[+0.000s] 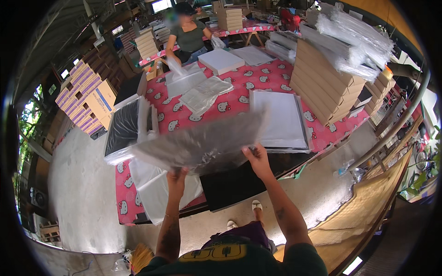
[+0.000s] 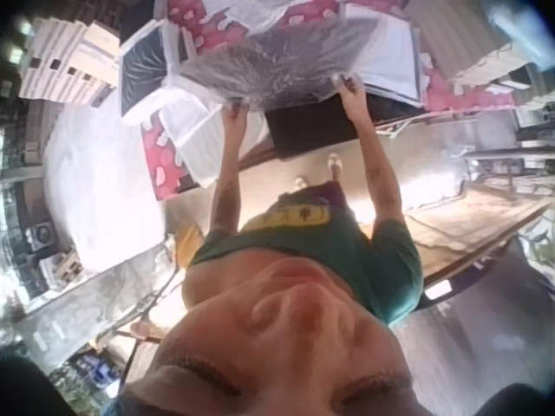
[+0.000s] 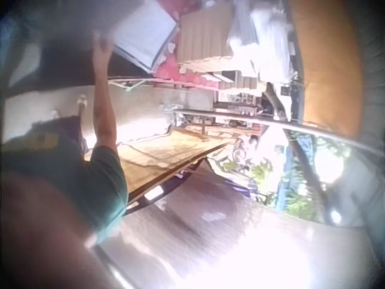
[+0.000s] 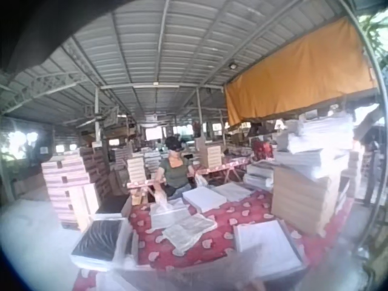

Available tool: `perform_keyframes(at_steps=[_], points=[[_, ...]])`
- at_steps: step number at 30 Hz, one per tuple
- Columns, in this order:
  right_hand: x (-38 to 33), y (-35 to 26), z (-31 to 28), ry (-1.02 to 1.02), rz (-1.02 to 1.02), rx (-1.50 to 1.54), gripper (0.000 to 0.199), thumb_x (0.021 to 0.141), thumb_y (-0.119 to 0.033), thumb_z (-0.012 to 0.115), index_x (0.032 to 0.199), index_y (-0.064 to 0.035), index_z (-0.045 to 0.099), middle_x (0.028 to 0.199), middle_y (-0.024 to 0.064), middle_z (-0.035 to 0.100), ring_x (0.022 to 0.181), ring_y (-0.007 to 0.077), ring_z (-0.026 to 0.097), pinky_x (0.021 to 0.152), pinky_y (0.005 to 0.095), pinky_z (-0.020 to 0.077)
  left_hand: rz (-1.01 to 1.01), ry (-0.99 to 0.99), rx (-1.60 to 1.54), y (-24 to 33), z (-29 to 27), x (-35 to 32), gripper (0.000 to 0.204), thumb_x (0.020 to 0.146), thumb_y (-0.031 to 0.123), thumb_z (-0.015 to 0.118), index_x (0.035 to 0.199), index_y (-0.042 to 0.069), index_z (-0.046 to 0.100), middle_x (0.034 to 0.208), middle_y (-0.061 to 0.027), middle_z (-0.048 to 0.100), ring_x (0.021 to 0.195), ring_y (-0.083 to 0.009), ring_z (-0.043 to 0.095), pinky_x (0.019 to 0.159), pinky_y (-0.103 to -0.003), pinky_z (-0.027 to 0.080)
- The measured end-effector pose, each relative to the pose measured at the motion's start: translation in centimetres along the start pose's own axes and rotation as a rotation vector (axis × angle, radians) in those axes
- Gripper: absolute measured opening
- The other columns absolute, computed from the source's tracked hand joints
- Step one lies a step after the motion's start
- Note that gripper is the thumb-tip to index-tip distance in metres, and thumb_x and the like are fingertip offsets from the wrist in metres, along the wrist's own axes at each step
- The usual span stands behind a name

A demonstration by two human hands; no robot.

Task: The person places black rectangular objects into clear plastic bags and then places the bagged objects into larger cardboard boxes.

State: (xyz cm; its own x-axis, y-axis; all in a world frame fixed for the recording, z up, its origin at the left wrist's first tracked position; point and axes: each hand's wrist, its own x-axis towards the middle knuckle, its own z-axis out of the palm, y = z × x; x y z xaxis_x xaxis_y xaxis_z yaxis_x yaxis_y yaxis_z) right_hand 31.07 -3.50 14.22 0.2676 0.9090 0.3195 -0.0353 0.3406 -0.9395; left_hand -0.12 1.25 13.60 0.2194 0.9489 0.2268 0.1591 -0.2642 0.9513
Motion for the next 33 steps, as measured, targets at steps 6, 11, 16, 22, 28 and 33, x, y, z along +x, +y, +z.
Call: perform_keyframes(at_steps=[6,11,16,22,28,33], points=[[2.2,-1.3,-2.4,0.021,-0.047,0.03,0.026,0.098,-0.029,0.052,0.104,-0.005,0.06,0.083,-0.0039,0.051,0.078,0.0043,0.047,0.076,0.0251,0.0455,0.203,0.304,-0.636,10.0,2.5,6.1,0.03,0.091,0.016,0.064,0.116,0.002,0.057,0.11,-0.0028,0.062,0.097,-0.0103,0.056,0.088,-0.026,0.041],[4.2,-2.7,-3.9,0.36,0.04,0.611,0.025,0.098,-0.028,0.05,0.11,-0.0055,0.055,0.106,0.0033,0.06,0.096,0.0115,0.058,0.083,0.0316,0.0491,0.138,0.215,-0.713,9.7,6.1,11.2,0.037,0.09,0.02,0.066,0.12,0.001,0.056,0.113,-0.0048,0.061,0.102,-0.0134,0.054,0.091,-0.028,0.039],[8.9,-2.3,-9.9,0.595,-0.057,0.809,0.021,0.097,-0.019,0.052,0.112,-0.0052,0.052,0.109,0.0081,0.061,0.097,0.0181,0.062,0.083,0.0323,0.0529,-0.088,0.025,-0.382,9.5,16.1,15.5,0.053,0.093,0.043,0.057,0.115,-0.006,0.055,0.105,-0.0077,0.061,0.096,-0.0129,0.052,0.086,-0.027,0.04],[10.9,3.8,-18.5,0.783,-0.057,0.766,0.017,0.099,-0.01,0.044,0.114,-0.0037,0.048,0.11,0.0112,0.059,0.1,0.0219,0.06,0.089,0.0385,0.0511,-0.423,-0.314,-0.549,2.9,26.5,13.9,0.032,0.099,0.029,0.048,0.112,0.0,0.05,0.097,-0.0147,0.062,0.067,-0.0234,0.068,0.053,-0.029,0.055],[6.4,7.2,-21.6,0.867,0.276,0.318,0.029,0.093,-0.019,0.056,0.118,-0.006,0.049,0.109,0.0115,0.056,0.103,0.0263,0.055,0.087,0.041,0.0476,-0.505,-0.063,-0.625,-1.4,30.2,12.6,0.02,0.098,0.011,0.041,0.113,0.0,0.048,0.098,-0.0131,0.06,0.073,-0.0221,0.067,0.064,-0.031,0.057],[3.6,4.1,-22.7,0.497,0.025,-1.115,0.054,0.079,-0.028,0.07,0.127,-0.0127,0.05,0.118,0.0153,0.05,0.112,0.0339,0.047,0.094,0.049,0.0376,-0.518,-0.113,-0.333,-2.2,30.3,12.3,0.024,0.094,0.007,0.044,0.114,-0.004,0.049,0.098,-0.0175,0.059,0.074,-0.027,0.067,0.065,-0.033,0.056]])
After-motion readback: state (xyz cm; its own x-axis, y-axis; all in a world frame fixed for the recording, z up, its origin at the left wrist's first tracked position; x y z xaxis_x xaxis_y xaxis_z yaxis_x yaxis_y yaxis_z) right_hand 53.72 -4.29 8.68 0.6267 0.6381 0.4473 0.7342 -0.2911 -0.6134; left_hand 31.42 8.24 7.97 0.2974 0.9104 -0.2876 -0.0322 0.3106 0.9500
